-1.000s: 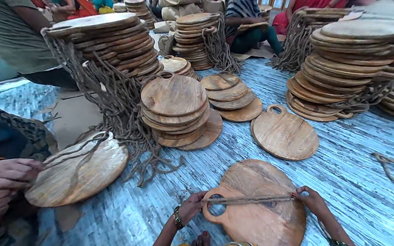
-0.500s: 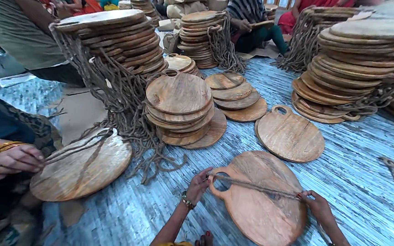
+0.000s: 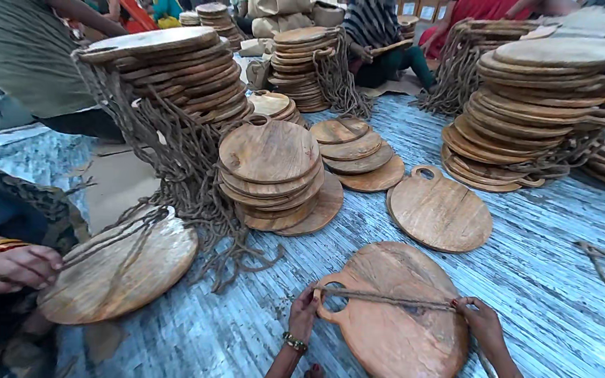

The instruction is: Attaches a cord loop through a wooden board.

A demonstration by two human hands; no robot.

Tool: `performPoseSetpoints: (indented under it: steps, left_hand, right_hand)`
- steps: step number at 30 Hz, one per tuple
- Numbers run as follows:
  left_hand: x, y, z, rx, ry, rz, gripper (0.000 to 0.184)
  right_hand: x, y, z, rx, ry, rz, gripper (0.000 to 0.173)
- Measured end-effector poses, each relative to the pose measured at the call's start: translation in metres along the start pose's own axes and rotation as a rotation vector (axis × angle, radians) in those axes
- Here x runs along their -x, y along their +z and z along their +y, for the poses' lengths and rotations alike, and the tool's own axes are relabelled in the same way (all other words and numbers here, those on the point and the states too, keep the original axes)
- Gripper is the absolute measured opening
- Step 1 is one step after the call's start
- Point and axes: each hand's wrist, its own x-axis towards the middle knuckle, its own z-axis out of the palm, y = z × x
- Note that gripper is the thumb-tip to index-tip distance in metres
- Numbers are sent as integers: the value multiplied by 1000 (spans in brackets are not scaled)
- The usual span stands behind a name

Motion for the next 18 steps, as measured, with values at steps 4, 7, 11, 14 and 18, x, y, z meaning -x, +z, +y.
performPoseSetpoints:
  steps: [4,7,11,14,18]
  left_hand:
    - [1,2,-4,-70,30,39,39]
    - [2,2,-4,-113,36,66,37]
    - [3,4,-6,-140,40,113,32]
    - [5,7,-5,-167,19,165,30]
    - [4,9,-7,-217,10,222,27]
  right_hand:
    - [2,0,-3,6,19,0,10]
    - [2,0,-1,-8,9,2,10]
    - [2,1,-1,-13,14,3,10]
    - [2,1,-1,-15,8,10,9]
    - [3,1,-1,-17,1,18,9]
